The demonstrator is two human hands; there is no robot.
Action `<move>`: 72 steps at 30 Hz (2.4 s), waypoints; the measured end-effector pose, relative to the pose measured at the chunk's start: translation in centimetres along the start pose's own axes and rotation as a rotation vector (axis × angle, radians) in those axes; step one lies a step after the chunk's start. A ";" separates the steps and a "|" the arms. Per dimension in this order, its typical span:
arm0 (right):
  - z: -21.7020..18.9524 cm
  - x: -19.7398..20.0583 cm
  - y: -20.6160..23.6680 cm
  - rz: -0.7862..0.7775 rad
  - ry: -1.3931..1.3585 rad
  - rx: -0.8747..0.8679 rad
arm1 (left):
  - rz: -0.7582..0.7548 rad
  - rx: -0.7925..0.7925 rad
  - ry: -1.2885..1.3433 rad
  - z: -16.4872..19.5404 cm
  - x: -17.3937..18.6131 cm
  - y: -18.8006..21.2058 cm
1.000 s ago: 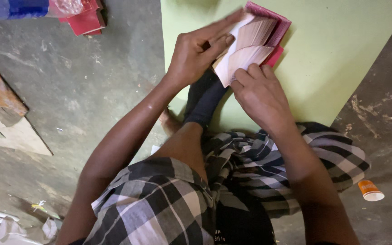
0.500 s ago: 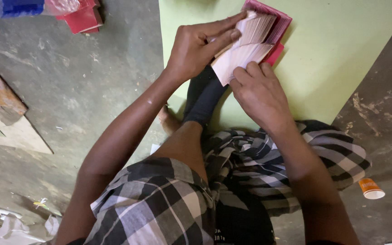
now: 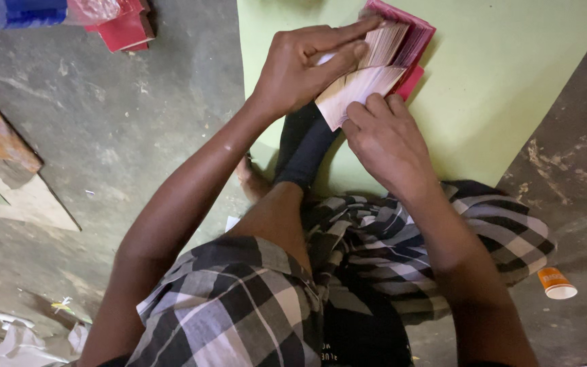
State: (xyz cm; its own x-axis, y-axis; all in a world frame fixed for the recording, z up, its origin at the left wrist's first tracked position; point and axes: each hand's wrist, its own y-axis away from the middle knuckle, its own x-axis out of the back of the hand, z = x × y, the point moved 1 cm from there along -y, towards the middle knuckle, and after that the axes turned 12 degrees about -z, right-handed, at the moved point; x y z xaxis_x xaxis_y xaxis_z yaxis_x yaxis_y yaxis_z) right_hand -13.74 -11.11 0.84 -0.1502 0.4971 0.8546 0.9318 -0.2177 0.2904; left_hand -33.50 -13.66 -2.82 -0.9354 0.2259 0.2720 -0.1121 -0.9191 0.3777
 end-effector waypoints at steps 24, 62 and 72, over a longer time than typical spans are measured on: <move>-0.7 1.6 -1.2 0.029 0.012 0.010 | 0.041 -0.029 -0.033 1.4 1.1 -1.1; 0.4 -0.7 2.5 0.096 -0.464 -0.536 | 0.096 -0.289 -1.097 5.2 0.6 -1.6; 2.0 -5.5 3.1 0.018 -1.478 -0.848 | -0.160 -0.539 -0.930 4.1 -3.1 0.1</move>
State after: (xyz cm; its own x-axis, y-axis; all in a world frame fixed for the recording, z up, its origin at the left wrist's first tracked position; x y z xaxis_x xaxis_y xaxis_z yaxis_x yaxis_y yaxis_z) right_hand -9.38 -12.83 -3.83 0.7254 0.6815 -0.0965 0.4320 -0.3416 0.8347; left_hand -29.22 -13.15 0.05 -0.3018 0.3027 0.9040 -0.5550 -0.8268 0.0915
